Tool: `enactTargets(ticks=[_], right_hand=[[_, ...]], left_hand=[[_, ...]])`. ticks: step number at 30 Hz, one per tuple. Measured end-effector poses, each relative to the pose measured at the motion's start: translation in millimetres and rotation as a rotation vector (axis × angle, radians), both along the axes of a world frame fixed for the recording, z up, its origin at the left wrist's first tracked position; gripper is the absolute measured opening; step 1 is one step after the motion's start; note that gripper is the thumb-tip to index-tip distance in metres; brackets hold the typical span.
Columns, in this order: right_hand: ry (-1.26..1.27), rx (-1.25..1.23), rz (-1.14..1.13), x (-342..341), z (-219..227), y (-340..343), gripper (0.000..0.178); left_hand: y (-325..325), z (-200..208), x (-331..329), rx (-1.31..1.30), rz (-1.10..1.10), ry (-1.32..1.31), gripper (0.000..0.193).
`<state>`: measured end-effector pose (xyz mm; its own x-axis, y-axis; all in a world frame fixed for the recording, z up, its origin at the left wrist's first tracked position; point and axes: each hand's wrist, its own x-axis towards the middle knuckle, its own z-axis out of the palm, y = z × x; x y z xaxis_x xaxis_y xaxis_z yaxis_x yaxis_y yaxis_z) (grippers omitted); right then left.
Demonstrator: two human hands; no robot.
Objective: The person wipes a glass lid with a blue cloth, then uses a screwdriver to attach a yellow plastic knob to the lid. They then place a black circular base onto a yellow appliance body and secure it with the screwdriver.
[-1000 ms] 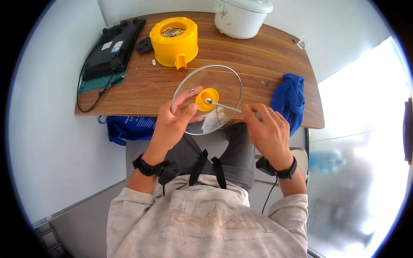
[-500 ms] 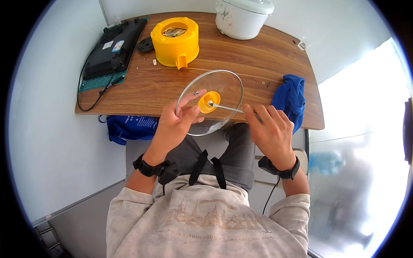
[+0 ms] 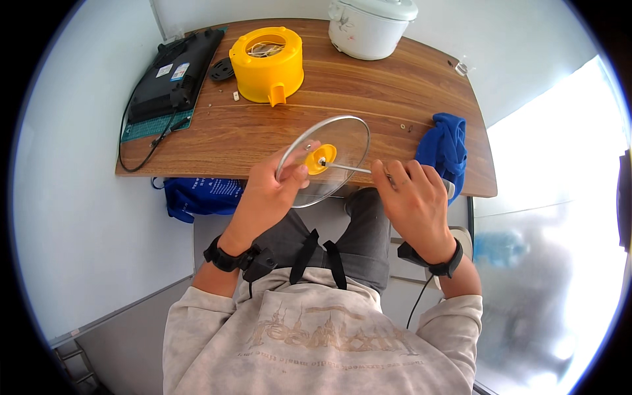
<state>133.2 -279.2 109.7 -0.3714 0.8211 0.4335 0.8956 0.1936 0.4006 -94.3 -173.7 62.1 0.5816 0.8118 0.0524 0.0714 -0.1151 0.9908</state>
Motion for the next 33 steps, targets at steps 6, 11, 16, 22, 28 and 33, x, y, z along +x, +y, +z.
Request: enactTargets(ticks=[6, 11, 16, 22, 28, 33], right_hand=[[-0.093, -0.023, 0.003, -7, 11, 0, 0.020], [-0.081, -0.058, 0.004, -11, 13, 0, 0.012], [-0.046, -0.117, 0.028, -10, 11, 0, 0.008], [0.184, -0.166, 0.015, -7, -7, -1, 0.011], [0.721, -0.259, -0.085, -16, -44, -3, 0.009], [0.862, -0.234, -0.066, -20, -56, -3, 0.007]], left_hand=[[-5, 2, 3, 0.239, 0.024, 0.223, 0.040], [-11, 7, 4, 0.377, 0.035, 0.287, 0.039], [-11, 4, 1, 0.408, 0.010, 0.257, 0.039], [-9, 9, -5, 0.269, -0.004, 0.287, 0.040], [-5, 3, -9, 0.247, 0.049, 0.231, 0.041], [-5, 5, -8, 0.246, 0.074, 0.155, 0.042]])
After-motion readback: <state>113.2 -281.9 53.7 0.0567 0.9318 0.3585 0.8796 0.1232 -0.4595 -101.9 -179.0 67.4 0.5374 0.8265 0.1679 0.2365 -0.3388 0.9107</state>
